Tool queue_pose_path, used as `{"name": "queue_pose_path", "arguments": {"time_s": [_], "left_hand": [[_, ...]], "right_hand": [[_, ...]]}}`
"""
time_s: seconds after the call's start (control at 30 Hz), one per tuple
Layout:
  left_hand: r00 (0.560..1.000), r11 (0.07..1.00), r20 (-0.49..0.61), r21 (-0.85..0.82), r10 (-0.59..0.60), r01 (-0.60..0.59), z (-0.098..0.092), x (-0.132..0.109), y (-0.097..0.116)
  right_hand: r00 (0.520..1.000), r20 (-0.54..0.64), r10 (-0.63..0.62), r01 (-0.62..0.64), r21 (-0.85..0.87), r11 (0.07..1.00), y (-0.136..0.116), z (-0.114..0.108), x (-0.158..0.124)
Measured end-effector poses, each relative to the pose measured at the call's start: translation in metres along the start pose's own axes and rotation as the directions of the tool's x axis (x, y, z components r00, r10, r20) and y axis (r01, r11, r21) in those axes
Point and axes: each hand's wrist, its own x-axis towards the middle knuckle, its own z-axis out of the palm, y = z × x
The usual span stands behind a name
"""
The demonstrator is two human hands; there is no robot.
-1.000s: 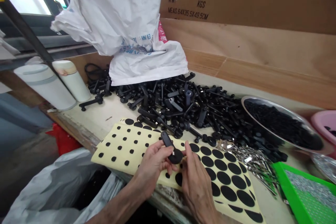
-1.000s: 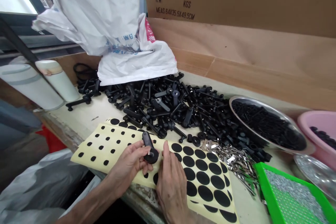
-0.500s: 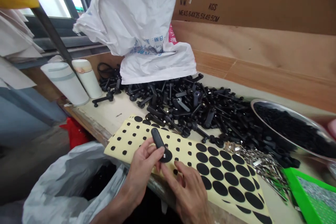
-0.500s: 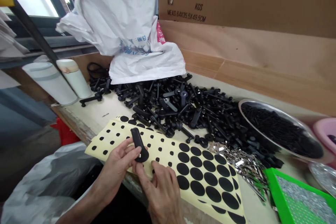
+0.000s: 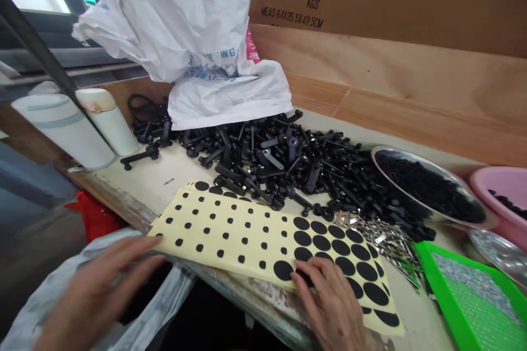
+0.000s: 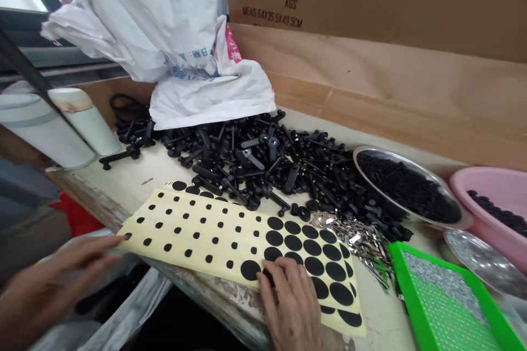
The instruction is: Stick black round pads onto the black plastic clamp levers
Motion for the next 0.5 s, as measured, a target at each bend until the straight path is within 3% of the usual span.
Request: {"name": "queue_pose_path", "arguments": {"time_s": [0.03, 0.1, 0.17, 0.23, 0.37, 0.5], "left_hand": [[0.986, 0.989, 0.093, 0.021, 0.142, -0.144, 0.022, 0.006, 0.02], [0.908, 0.927, 0.204, 0.011, 0.366, -0.376, 0.067, 0.016, 0.06], [0.829, 0.885, 0.353, 0.007, 0.433, -0.465, 0.103, 0.02, 0.089], [0.791, 0.865, 0.421, 0.029, 0.445, -0.501, 0.124, 0.02, 0.102], [0.792, 0.852, 0.406, 0.06, 0.455, -0.52, 0.135, 0.015, 0.095], [0.809, 0.848, 0.364, 0.086, 0.462, -0.523, 0.135, 0.01, 0.09]], "right_hand": [[1.0, -0.002, -0.01, 0.01, -0.006, 1.0, -0.002, 0.001, 0.0], [1.0, -0.004, -0.021, 0.021, -0.006, 1.0, -0.005, 0.003, 0.0], [1.0, -0.005, -0.014, 0.014, 0.006, 1.0, -0.007, 0.005, 0.0], [1.0, 0.014, 0.018, -0.019, 0.03, 0.999, -0.007, 0.007, 0.001], [0.986, 0.138, 0.093, -0.11, 0.121, 0.987, -0.009, 0.009, 0.004], [0.985, 0.065, 0.162, -0.172, 0.199, 0.965, -0.01, 0.008, 0.003]]}}
